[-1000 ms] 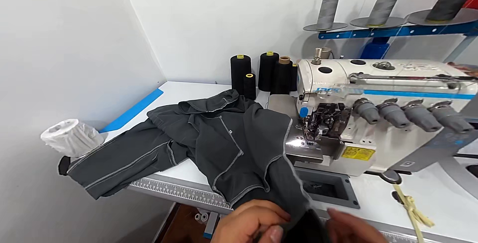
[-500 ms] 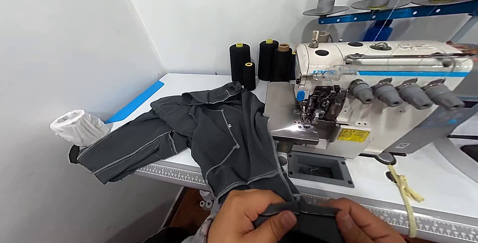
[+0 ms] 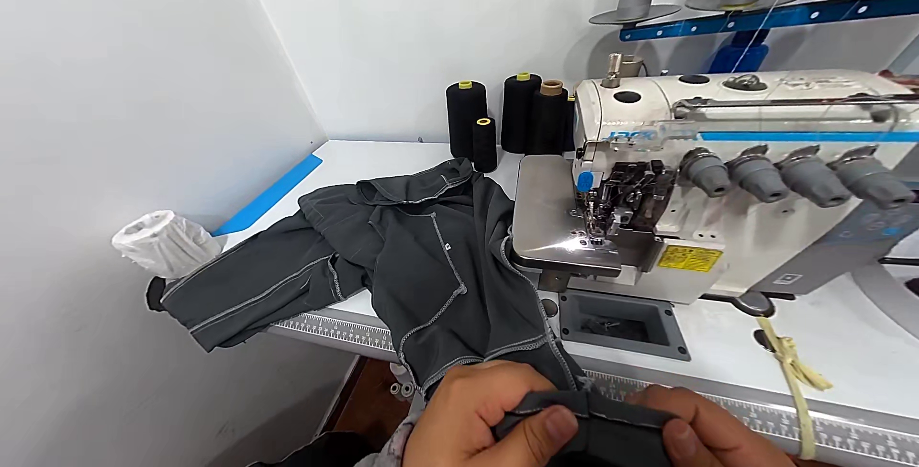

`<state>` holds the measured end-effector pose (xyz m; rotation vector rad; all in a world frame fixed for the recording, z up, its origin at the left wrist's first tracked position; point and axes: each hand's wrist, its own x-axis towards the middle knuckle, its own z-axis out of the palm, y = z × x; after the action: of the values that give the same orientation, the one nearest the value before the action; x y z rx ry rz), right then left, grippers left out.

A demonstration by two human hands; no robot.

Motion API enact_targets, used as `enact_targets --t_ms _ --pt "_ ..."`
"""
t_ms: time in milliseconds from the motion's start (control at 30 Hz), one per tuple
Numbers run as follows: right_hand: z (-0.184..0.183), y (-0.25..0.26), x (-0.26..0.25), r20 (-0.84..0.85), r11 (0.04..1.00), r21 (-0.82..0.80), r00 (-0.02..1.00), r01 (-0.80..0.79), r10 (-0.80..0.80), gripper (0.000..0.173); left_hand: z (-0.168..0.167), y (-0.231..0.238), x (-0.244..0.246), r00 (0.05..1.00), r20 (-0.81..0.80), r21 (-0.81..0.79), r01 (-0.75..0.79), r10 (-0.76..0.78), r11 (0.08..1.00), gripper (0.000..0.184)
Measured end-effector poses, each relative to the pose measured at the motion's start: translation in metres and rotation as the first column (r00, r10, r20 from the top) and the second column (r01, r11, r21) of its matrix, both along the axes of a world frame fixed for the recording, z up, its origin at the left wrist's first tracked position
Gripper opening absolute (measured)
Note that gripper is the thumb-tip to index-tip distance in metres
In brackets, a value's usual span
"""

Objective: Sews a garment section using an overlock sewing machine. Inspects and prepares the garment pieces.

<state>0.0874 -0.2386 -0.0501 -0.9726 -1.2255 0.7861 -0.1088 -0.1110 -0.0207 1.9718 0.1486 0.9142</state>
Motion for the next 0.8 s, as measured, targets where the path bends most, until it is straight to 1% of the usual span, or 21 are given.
enact_targets --t_ms 167,233,300,333,367,400,433,467,500,567,600,633,667,733,767,800 --pt "-0.001 0.001 0.002 0.011 1.000 0.028 1.000 -0.013 0.013 0.022 -0.001 0.003 0.000 0.999 0.016 0.013 0.031 -0.031 0.999 0.032" --pt "-0.002 0.002 0.003 0.062 0.999 0.036 0.998 -0.029 0.027 0.021 -0.003 0.004 0.002 0.999 0.029 0.022 0.036 -0.037 0.999 0.032" --pt "0.004 0.002 0.002 0.230 1.000 0.026 0.973 -0.001 -0.005 0.020 -0.004 0.005 0.003 0.999 0.026 0.032 0.027 -0.028 0.999 0.033" --pt "0.009 0.002 0.000 0.340 0.999 0.022 0.939 0.049 -0.053 0.026 -0.004 0.005 0.005 1.000 0.025 0.051 0.005 -0.007 0.999 0.032" --pt "0.012 0.003 -0.003 0.450 0.993 0.029 0.886 0.112 -0.113 0.027 -0.003 0.004 0.007 0.999 0.024 0.082 -0.028 0.026 0.996 0.032" --pt "0.012 0.005 -0.005 0.519 0.984 0.054 0.837 0.171 -0.174 0.021 -0.004 0.003 0.009 0.998 0.020 0.121 -0.059 0.057 0.991 0.031" --pt "0.010 0.007 -0.005 0.541 0.975 0.073 0.813 0.211 -0.217 0.019 -0.004 0.004 0.011 0.996 0.019 0.153 -0.090 0.088 0.984 0.032" --pt "0.009 0.009 -0.003 0.513 0.973 0.075 0.829 0.216 -0.224 0.019 -0.005 0.006 0.012 0.994 0.009 0.169 -0.107 0.107 0.980 0.033" --pt "0.008 0.011 0.001 0.458 0.981 0.061 0.868 0.187 -0.194 0.020 -0.005 0.009 0.011 0.994 -0.023 0.174 -0.102 0.108 0.979 0.035" --pt "0.007 0.014 0.006 0.291 0.996 -0.004 0.953 0.092 -0.086 0.018 -0.003 0.014 0.006 0.985 -0.153 0.189 -0.045 0.075 0.981 0.038" --pt "0.007 0.015 0.005 0.194 0.996 -0.054 0.979 0.070 -0.058 0.019 -0.002 0.015 0.005 0.974 -0.213 0.228 -0.023 0.074 0.973 0.038" --pt "0.007 0.017 0.002 0.114 0.993 -0.104 0.992 0.058 -0.046 0.023 -0.003 0.018 0.004 0.969 -0.230 0.287 -0.015 0.085 0.958 0.034" --pt "0.005 0.021 -0.001 0.048 0.990 -0.131 0.998 0.052 -0.046 0.025 -0.004 0.021 0.003 0.972 -0.210 0.334 -0.028 0.103 0.942 0.029" --pt "0.002 0.028 -0.006 -0.045 0.991 -0.125 0.997 0.055 -0.061 0.026 -0.004 0.026 0.002 0.977 -0.164 0.346 -0.071 0.134 0.936 0.025" --pt "0.002 0.031 -0.008 -0.051 0.993 -0.108 0.997 0.050 -0.056 0.023 -0.003 0.027 0.001 0.977 -0.150 0.324 -0.100 0.155 0.941 0.024" --pt "0.002 0.033 -0.010 -0.023 0.994 -0.099 0.999 0.042 -0.045 0.015 -0.003 0.026 0.002 0.976 -0.137 0.278 -0.125 0.168 0.952 0.023"
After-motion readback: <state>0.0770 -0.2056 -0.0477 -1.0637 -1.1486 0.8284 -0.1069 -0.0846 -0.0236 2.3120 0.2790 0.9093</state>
